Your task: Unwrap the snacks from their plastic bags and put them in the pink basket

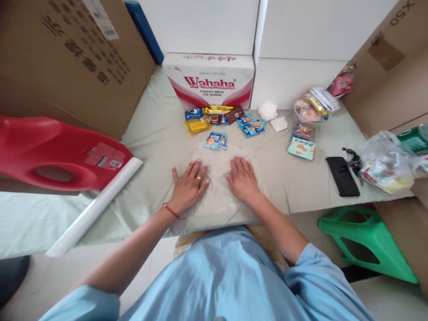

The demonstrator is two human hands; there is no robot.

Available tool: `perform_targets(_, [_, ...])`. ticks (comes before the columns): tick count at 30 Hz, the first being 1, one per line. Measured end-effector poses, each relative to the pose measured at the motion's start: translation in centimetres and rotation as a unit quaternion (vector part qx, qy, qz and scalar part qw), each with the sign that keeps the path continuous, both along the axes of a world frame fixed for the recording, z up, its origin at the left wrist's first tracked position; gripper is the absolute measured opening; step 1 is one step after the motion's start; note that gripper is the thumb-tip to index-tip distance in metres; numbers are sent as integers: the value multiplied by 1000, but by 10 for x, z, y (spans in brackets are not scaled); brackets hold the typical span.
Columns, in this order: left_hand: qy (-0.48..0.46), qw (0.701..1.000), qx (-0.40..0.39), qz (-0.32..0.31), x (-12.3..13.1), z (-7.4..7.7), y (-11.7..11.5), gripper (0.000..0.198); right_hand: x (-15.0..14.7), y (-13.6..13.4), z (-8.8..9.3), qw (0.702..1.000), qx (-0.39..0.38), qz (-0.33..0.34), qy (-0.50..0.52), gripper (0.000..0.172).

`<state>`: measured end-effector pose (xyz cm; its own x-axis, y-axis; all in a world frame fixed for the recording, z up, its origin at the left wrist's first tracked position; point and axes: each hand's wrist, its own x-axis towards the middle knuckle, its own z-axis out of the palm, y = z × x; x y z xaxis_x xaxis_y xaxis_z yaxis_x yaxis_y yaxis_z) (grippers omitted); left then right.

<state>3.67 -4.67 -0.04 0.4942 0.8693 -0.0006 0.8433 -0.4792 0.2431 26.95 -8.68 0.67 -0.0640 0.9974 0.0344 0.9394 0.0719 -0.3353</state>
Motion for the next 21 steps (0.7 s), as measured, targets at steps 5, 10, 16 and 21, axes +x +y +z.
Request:
perform_targets(5, [3, 1000, -13, 10, -5, -2, 1, 63, 46, -32, -30, 1000, 26, -5, -13, 57])
perform_targets(10, [2, 1000, -13, 21, -5, -2, -8, 64, 87, -33, -17, 998, 50, -3, 45, 49])
perform_targets(16, [-2, 1000, -17, 24, -7, -2, -11, 65, 99, 52, 24, 993, 44, -77, 82, 38])
perform_targets(21, [-9, 999, -26, 27, -8, 0, -10, 66, 28, 162, 47, 996, 41, 83, 1, 39])
